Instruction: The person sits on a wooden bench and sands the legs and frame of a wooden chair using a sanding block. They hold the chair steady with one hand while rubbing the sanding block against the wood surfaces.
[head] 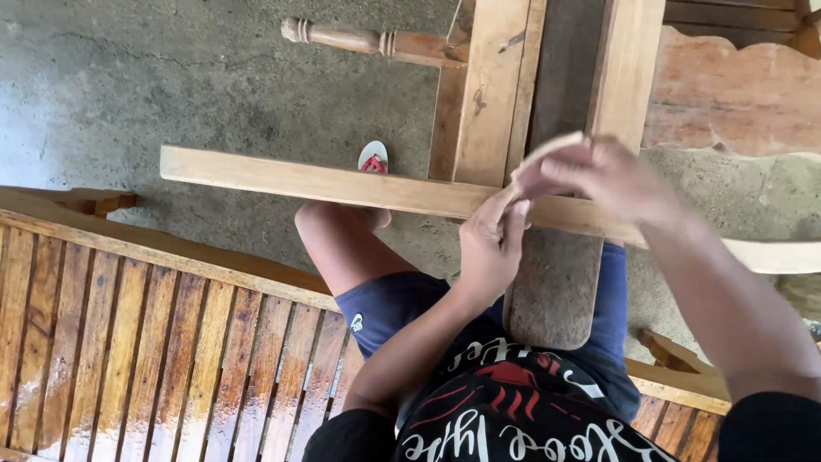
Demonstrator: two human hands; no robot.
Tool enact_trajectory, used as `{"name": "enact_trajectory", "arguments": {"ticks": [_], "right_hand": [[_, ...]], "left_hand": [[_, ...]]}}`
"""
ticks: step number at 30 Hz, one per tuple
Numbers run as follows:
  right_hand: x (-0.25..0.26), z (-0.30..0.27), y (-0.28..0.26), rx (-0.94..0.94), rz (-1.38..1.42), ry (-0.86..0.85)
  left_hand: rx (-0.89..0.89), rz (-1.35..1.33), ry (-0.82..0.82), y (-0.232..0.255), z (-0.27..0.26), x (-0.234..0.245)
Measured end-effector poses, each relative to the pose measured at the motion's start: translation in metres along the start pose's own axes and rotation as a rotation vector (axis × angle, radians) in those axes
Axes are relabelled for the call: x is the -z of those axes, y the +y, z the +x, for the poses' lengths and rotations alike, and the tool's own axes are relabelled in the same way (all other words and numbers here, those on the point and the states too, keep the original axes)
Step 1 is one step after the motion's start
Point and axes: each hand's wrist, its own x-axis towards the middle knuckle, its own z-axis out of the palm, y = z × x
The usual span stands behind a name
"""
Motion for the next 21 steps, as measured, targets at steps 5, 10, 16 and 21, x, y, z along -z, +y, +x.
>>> {"name": "enact_trajectory", "arguments": {"ticks": [5, 10, 16, 21], "right_hand": [[0.029, 0.078, 0.033, -0.035, -0.276, 0.202], [0.031, 0.12, 0.059, -0.045, -0.358, 0.142], [0.028, 0.125, 0.064, -0.015, -0.334, 0.197], [-0.007, 0.083, 0.078, 0.106, -0.547, -0.088]], "left_hand": [[-0.387, 0.245, 0.253, -0.029, -0.01, 0.047], [-0.092, 0.002, 0.695, -0.059, 0.021, 0.08], [0.189, -0.49, 0.261, -0.137, 0.069, 0.067], [0.386, -0.351, -0.156, -0.17, 0.092, 0.06]]}}
